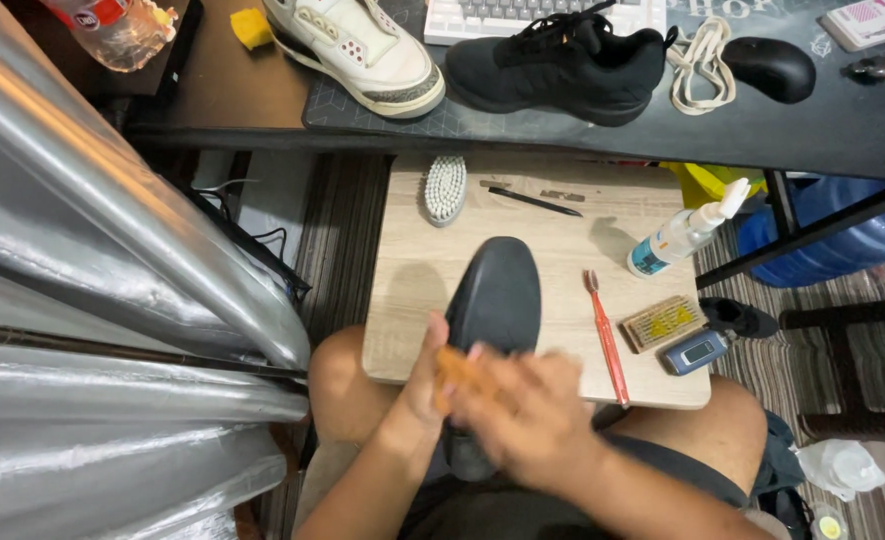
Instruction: The person cleans the sole and side of a black shoe by applying a spray, scrubbing it with a toothbrush and a larger brush, and wiping it with a cloth.
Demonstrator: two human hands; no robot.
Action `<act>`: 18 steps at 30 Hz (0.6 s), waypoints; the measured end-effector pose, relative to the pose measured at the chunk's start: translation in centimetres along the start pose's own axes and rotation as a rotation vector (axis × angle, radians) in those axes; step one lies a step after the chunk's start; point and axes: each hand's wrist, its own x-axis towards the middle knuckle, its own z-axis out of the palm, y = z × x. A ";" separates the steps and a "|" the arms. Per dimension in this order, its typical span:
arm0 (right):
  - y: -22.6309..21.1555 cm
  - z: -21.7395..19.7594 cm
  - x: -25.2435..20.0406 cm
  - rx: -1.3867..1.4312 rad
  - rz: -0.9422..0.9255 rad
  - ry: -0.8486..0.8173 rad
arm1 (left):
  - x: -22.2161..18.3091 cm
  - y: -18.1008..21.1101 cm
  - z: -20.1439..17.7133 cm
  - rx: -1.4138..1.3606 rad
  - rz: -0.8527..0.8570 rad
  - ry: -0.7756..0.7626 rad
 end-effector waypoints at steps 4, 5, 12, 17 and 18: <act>4.8 0.5 3.3 0.042 0.053 0.200 | 0.0 -1.9 12.8 0.246 0.235 0.078; 5.3 0.3 3.9 0.114 0.126 0.219 | 0.0 -2.0 16.2 0.437 0.410 0.133; 0.2 1.0 0.4 0.398 -0.026 -0.069 | -0.3 -0.3 7.6 -0.136 -0.041 0.130; 4.2 1.3 2.3 0.200 0.084 0.075 | 0.6 -1.4 12.7 0.610 0.676 0.100; 4.3 0.9 3.1 0.266 0.216 0.154 | 0.2 -1.8 14.4 0.593 0.671 -0.003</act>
